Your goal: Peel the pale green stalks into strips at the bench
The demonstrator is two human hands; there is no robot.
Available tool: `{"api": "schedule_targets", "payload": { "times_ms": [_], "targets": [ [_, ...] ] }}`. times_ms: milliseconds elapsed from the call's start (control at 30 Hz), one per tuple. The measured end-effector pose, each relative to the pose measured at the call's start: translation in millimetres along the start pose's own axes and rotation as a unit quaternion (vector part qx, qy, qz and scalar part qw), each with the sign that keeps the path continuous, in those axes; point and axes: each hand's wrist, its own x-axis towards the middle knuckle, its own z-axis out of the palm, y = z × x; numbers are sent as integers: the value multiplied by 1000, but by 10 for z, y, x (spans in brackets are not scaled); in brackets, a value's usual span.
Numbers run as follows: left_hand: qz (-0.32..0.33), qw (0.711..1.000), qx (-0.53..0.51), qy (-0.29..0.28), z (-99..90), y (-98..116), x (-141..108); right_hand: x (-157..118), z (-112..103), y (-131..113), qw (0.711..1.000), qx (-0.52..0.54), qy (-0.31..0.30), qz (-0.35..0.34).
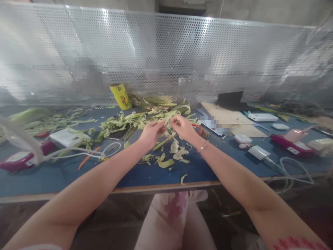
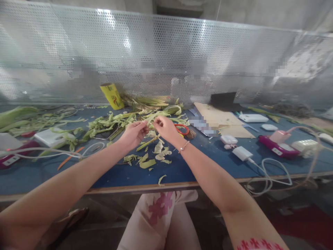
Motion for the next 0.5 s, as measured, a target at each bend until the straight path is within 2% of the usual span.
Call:
{"api": "schedule_targets", "payload": {
  "times_ms": [100, 233, 300, 367, 500],
  "targets": [
    [-7, 1000, 19, 14, -16, 11, 17, 43, -125, 168, 984, -176, 29, 6],
    [0, 999, 28, 32, -72, 4, 80, 66, -276, 370, 919, -367, -64, 131],
    [4, 999, 25, 38, -107, -8, 118, 78, -299, 427, 894, -384, -134, 189],
    [10, 999, 21, 36, -135, -20, 147, 96, -289, 457, 882, -384, -175, 209],
    [19, 999, 14, 43, -146, -20, 163, 111, -246, 464, 886, -370, -190, 206]
  ]
}}
